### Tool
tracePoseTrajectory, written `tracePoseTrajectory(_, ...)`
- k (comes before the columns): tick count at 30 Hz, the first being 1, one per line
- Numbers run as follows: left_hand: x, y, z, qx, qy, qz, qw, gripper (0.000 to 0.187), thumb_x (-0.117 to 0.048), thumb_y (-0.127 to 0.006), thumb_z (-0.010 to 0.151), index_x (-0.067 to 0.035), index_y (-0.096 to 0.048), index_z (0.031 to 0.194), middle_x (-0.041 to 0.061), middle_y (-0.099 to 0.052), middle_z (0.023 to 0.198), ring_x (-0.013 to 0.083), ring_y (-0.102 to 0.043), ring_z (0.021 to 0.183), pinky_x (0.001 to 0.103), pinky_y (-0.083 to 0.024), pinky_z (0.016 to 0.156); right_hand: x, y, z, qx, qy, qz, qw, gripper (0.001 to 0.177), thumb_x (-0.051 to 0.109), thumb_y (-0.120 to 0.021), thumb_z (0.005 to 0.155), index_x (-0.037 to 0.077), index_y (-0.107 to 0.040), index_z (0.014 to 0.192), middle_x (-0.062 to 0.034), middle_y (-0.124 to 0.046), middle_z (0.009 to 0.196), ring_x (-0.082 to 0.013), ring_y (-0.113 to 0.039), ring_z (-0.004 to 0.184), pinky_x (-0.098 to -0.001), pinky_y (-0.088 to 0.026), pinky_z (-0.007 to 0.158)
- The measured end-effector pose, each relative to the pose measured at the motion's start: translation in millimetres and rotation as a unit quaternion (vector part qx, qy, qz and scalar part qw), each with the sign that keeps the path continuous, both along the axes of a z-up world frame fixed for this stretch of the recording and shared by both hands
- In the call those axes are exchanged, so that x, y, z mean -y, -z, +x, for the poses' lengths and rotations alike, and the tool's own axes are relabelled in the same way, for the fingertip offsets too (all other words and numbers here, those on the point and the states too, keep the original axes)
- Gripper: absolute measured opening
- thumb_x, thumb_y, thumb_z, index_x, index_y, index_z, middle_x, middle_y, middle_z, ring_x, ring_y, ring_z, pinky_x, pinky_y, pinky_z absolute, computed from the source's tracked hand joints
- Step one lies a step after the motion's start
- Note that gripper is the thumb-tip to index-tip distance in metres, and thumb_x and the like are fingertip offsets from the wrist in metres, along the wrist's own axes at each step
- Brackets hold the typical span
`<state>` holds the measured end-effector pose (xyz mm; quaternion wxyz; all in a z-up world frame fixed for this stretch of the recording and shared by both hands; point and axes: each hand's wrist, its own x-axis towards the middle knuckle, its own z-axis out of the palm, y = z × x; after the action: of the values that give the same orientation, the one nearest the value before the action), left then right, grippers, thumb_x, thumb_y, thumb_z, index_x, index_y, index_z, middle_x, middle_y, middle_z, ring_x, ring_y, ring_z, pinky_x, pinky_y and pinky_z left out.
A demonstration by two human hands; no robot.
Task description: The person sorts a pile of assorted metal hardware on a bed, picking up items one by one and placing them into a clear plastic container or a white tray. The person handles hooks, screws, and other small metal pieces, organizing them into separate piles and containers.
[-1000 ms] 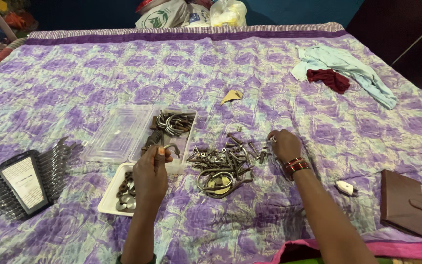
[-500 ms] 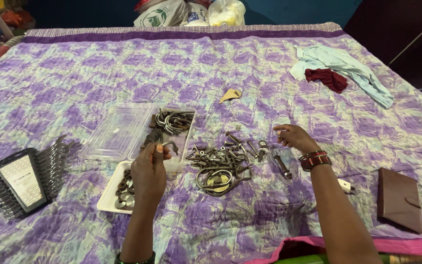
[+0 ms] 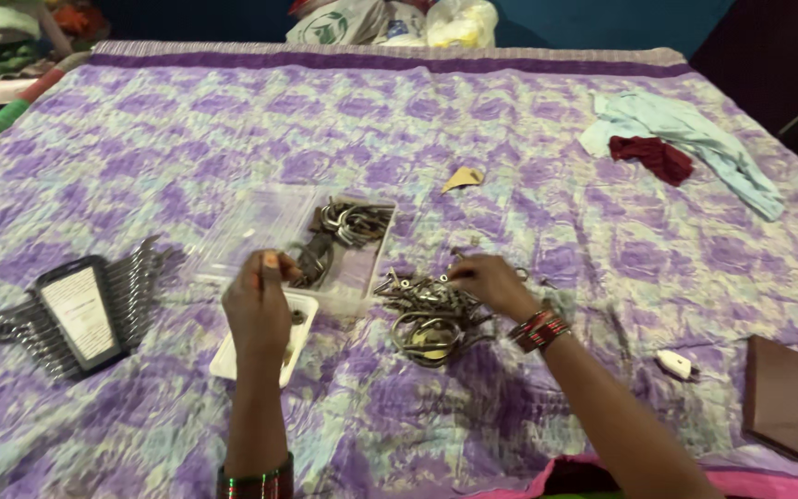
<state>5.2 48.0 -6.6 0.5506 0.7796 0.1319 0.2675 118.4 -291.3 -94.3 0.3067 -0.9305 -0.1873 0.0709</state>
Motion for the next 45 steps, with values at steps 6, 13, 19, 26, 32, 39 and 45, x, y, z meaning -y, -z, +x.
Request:
tracePoseTrajectory(6,-35,11,-1,0.059,-0.041,-0.082,0.994,0.028,-0.018,-0.051,0.11,0.0,-0.067,0.097,0.007,-0.071,0.085,0.014,-0.068,0.079,0.029,-0.056,0.077,-147,-53,-71,0.015,-0.158,0.094,0.983,0.012,0.009,-0.07,0.093,0.009,-0.074,0.104,-0.0054,-0.074,0.099,-0.0194,-0.071,0.088,-0.031,-0.057,0.08)
tracePoseTrajectory(13,-39,13,-1,0.045,-0.042,-0.129,0.99,0.028,-0.018,-0.05,0.109,0.001,-0.066,0.097,0.007,-0.07,0.086,0.0132,-0.067,0.08,0.029,-0.057,0.08,-182,-73,-71,0.062,-0.13,0.111,0.983,0.023,0.009,-0.067,0.091,0.011,-0.074,0.112,-0.0047,-0.075,0.103,-0.0151,-0.068,0.087,-0.0281,-0.056,0.076)
tracePoseTrajectory(19,-34,8,-3,0.062,-0.016,-0.138,0.988,0.027,-0.018,-0.05,0.11,0.001,-0.066,0.098,0.007,-0.069,0.087,0.0126,-0.066,0.082,0.029,-0.056,0.082,-65,-64,-25,-0.007,0.021,0.05,0.999,0.023,0.013,-0.062,0.093,0.016,-0.078,0.109,-0.0009,-0.079,0.105,-0.0124,-0.071,0.079,-0.0265,-0.055,0.067)
tracePoseTrajectory(26,-31,8,-4,0.055,-0.015,-0.119,0.991,0.028,-0.018,-0.05,0.111,0.001,-0.066,0.099,0.007,-0.07,0.088,0.0127,-0.068,0.082,0.029,-0.057,0.082,107,-18,20,0.142,0.15,-0.123,0.971,0.017,0.018,-0.069,0.092,0.019,-0.08,0.104,-0.0091,-0.079,0.098,-0.0254,-0.074,0.082,-0.0388,-0.058,0.075)
tracePoseTrajectory(32,-33,15,-1,0.069,-0.008,-0.096,0.993,0.028,-0.018,-0.05,0.112,0.002,-0.066,0.099,0.007,-0.069,0.087,0.0131,-0.068,0.081,0.029,-0.057,0.079,137,37,34,0.043,0.183,-0.236,0.953,0.022,0.019,-0.065,0.089,0.026,-0.083,0.1,-0.0066,-0.078,0.103,-0.0299,-0.073,0.088,-0.0444,-0.059,0.082)
tracePoseTrajectory(39,-32,11,-1,0.045,-0.017,-0.098,0.994,0.029,-0.018,-0.05,0.111,0.002,-0.066,0.099,0.007,-0.07,0.086,0.0129,-0.068,0.08,0.03,-0.056,0.078,148,52,38,-0.007,0.174,-0.262,0.949,0.021,0.02,-0.07,0.086,0.026,-0.081,0.103,-0.0086,-0.078,0.103,-0.0301,-0.073,0.094,-0.0437,-0.058,0.086)
tracePoseTrajectory(45,-36,6,-5,0.066,-0.014,-0.133,0.989,0.027,-0.018,-0.051,0.111,0.001,-0.066,0.1,0.006,-0.069,0.089,0.0137,-0.069,0.083,0.03,-0.059,0.082,148,44,45,-0.044,0.189,-0.081,0.978,0.019,0.019,-0.07,0.092,0.018,-0.083,0.106,-0.0074,-0.081,0.101,-0.0222,-0.076,0.087,-0.0386,-0.061,0.084)
